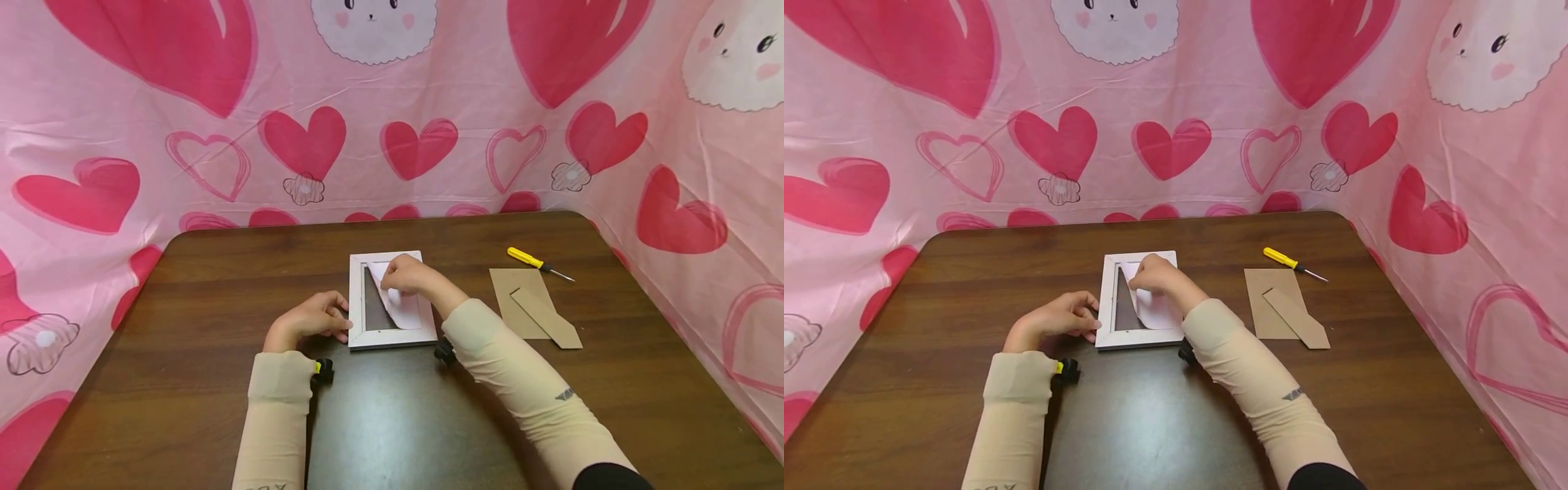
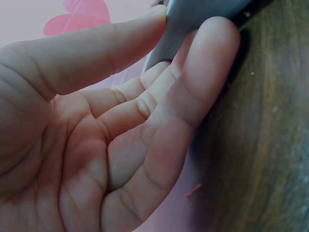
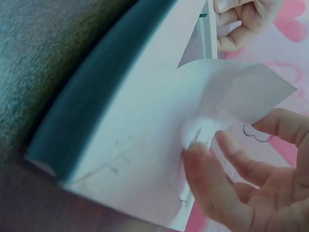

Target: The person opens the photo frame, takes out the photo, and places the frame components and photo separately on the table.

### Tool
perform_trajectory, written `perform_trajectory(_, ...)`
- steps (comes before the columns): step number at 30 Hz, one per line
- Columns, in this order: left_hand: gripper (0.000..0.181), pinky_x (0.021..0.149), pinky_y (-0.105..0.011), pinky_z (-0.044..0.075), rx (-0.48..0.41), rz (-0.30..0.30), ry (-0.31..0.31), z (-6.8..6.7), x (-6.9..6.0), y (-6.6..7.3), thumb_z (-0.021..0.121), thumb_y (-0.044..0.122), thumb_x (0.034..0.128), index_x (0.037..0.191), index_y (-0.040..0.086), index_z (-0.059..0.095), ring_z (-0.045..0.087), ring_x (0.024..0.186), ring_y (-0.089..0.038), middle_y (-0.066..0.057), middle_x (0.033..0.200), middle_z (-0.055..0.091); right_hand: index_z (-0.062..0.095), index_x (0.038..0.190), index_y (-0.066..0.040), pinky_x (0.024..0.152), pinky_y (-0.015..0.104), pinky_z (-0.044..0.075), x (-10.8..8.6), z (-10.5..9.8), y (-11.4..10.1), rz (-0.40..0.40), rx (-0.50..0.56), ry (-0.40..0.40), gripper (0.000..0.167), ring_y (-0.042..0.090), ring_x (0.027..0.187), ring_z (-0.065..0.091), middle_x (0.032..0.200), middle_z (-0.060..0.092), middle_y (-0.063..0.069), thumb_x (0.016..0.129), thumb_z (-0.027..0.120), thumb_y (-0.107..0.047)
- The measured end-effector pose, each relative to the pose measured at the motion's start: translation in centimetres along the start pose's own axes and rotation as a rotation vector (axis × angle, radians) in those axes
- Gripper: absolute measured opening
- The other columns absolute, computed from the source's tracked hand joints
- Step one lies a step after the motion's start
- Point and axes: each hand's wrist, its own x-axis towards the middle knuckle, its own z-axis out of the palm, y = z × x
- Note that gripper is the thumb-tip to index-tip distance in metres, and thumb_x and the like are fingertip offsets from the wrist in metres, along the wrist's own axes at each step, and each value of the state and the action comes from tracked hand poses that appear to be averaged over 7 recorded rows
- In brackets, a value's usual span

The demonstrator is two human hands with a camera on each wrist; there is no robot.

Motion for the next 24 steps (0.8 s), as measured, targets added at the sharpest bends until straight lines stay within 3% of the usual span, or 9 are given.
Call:
perform_trajectory(8, 0.033, 0.069, -0.027, 0.048, -0.014, -0.001, 0.005, 0.0, 0.0, -0.1, 0.07, 0.009, 0.0911, 0.114, -0.001, 0.049, 0.071, 0.067, -0.014, -0.004, 0.074, 0.07, 0.063, 0.114, 0.008, 0.058, 0.023, 0.05, 0.0, -0.4, 0.7, 0.013, 0.242, -0.031, 0.029, 0.008, 0.052, 0.051, 0.071, 0.051, 0.001, 0.087, 0.059, 0.0)
perform_trajectory(11, 0.033, 0.069, -0.027, 0.047, -0.017, -0.003, 0.001, 0.1, 0.1, -0.2, 0.07, 0.01, 0.0911, 0.114, -0.001, 0.049, 0.071, 0.068, -0.014, -0.004, 0.074, 0.07, 0.063, 0.117, 0.007, 0.054, 0.021, 0.044, -0.1, -0.5, 1.1, 0.006, 0.265, -0.021, 0.033, 0.008, 0.051, 0.047, 0.067, 0.049, 0.001, 0.085, 0.057, 0.002)
perform_trajectory(17, 0.033, 0.069, -0.027, 0.049, -0.035, -0.012, 0.005, 0.3, 0.0, -0.2, 0.071, 0.009, 0.0908, 0.114, -0.001, 0.049, 0.071, 0.067, -0.014, -0.005, 0.074, 0.068, 0.061, 0.121, 0.009, 0.055, 0.02, 0.044, -0.6, -0.5, 1.8, -0.036, 0.343, -0.011, 0.039, 0.008, 0.059, 0.048, 0.082, 0.051, 0.002, 0.082, 0.053, 0.005)
perform_trajectory(24, 0.033, 0.069, -0.031, 0.052, -0.012, -0.022, 0.015, 0.3, -0.2, 0.1, 0.071, 0.014, 0.092, 0.115, 0.002, 0.05, 0.074, 0.07, -0.02, -0.008, 0.083, 0.071, 0.06, 0.121, 0.009, 0.048, 0.017, 0.033, -0.9, -1.1, 2.6, -0.081, 0.385, 0.026, 0.039, 0.005, 0.051, 0.039, 0.067, 0.048, -0.003, 0.083, 0.053, 0.007)
